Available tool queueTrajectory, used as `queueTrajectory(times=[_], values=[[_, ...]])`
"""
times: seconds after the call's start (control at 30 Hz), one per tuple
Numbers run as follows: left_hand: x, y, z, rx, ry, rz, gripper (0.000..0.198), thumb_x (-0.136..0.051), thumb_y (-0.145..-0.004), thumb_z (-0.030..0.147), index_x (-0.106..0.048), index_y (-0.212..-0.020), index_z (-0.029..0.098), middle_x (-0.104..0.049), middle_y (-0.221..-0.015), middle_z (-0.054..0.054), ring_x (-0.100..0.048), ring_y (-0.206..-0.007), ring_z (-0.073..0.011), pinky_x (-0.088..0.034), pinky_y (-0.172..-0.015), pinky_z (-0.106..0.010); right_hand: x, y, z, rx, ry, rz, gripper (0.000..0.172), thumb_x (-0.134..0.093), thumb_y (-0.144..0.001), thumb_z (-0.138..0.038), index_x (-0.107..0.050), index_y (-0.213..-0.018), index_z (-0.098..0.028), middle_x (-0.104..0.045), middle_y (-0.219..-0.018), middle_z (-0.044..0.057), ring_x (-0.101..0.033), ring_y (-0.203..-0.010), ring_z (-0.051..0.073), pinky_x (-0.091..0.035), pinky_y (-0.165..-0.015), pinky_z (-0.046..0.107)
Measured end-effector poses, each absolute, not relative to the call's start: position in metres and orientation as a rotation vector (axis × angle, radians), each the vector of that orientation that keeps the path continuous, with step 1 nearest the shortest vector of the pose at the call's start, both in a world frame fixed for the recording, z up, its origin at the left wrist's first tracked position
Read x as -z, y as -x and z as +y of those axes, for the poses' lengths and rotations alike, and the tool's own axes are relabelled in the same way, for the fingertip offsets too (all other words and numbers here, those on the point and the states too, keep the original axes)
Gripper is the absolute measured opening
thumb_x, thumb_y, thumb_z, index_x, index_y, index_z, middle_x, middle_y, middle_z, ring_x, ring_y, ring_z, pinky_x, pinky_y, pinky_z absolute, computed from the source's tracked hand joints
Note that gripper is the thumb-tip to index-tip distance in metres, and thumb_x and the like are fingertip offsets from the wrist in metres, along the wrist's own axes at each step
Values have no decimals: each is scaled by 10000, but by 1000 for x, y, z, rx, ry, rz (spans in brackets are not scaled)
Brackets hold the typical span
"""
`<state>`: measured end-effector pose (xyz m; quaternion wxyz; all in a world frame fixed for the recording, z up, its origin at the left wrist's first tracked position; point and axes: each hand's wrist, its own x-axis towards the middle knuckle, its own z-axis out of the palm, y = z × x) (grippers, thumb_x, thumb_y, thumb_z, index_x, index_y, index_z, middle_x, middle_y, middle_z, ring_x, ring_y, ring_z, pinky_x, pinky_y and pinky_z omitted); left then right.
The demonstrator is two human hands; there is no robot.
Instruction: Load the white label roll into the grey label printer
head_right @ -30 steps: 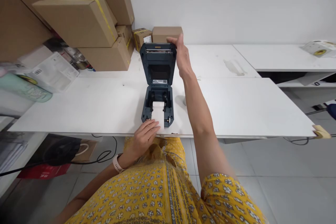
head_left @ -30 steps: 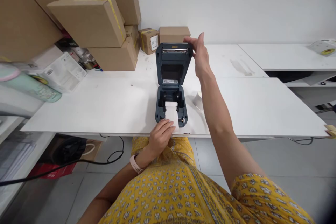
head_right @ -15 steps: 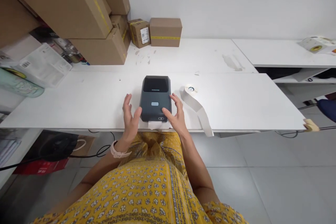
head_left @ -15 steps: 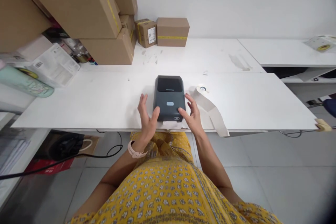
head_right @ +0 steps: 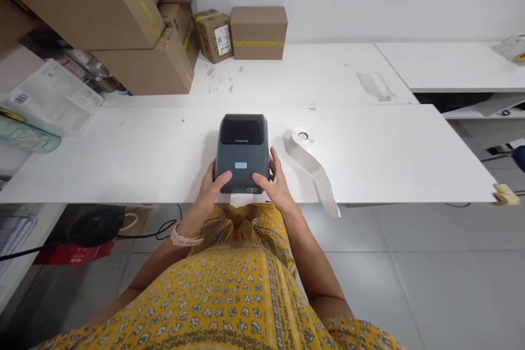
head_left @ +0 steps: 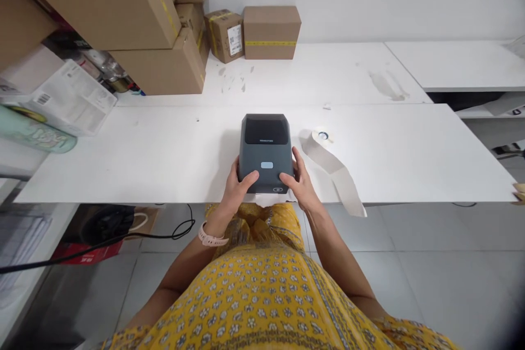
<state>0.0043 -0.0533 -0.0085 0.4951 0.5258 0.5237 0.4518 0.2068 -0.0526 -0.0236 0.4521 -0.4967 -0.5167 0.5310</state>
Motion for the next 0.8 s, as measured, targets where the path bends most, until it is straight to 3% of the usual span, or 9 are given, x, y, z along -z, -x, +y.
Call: queueTrajectory(times=[0.2,0.27,0.37,0.43,0.5,0.57,0.67,0.73,0.8], values=[[6,2,-53,-1040,-1257,1214,733,-636,-884,503,-362,-1504,224,-512,-1508,-136,-503,-1383,-303,-467,-1125,-456,14,-202,-63,-1251,1228,-1284,991,-643,-847,-633,-93,-1612,-327,-290,-1666,111,-358,-1506,306,-365,-1206,550],[7,8,-66,-1018,-1239,1236,754,-624,-887,529,-338,-1528,253,-454,-1559,-125,-439,-1436,-306,-438,-1143,-445,-3,-223,-74,-1144,1209,-1290,914,-638,-879,-589,-135,-1604,-350,-396,-1612,114,-444,-1454,292,-381,-1190,560],[12,19,-97,-1074,-1194,1425,701,-586,-902,561,-375,-1514,292,-409,-1587,-107,-418,-1444,-305,-431,-1122,-428,-37,-282,-91,-755,1159,-1007,678,-608,-933,-480,-308,-1532,-369,-684,-1268,57,-711,-1048,208,-521,-1042,509],[15,23,-116,-1163,-1110,1550,534,-556,-907,580,-571,-1340,268,-575,-1424,-101,-554,-1289,-295,-467,-1051,-421,-60,-320,-100,-371,1104,-678,394,-593,-938,-393,-547,-1321,-315,-706,-924,-16,-670,-724,131,-579,-869,388],[15,19,-127,-1141,-1072,1516,454,-562,-878,622,-711,-1027,219,-707,-1130,-110,-646,-1035,-283,-507,-925,-408,-75,-335,-101,-115,1034,-517,217,-617,-898,-293,-637,-1114,-288,-620,-747,-57,-580,-612,104,-560,-749,306],[12,7,-128,-1022,-1020,1347,471,-600,-833,645,-730,-831,193,-734,-937,-117,-653,-872,-267,-516,-820,-389,-80,-321,-95,-136,1031,-636,218,-656,-846,-238,-649,-1056,-296,-608,-739,-59,-593,-656,117,-551,-740,303],[9,-16,-118,-868,-831,1127,493,-671,-773,634,-760,-840,154,-756,-920,-133,-663,-807,-243,-511,-739,-350,-68,-261,-76,-549,1122,-1157,259,-670,-839,-271,-659,-1096,-305,-710,-1019,3,-674,-993,190,-535,-959,419],[9,-27,-111,-867,-738,1095,476,-739,-722,597,-768,-883,150,-762,-912,-117,-660,-778,-215,-500,-713,-320,-55,-222,-62,-736,1164,-1408,358,-634,-861,-311,-628,-1218,-303,-645,-1329,47,-569,-1286,240,-411,-1141,496],[12,-32,-108,-904,-707,1117,451,-812,-651,550,-765,-861,153,-755,-848,-86,-644,-747,-189,-484,-700,-298,-43,-196,-49,-825,1200,-1519,534,-642,-839,-333,-543,-1363,-297,-461,-1556,67,-383,-1472,269,-269,-1236,526]])
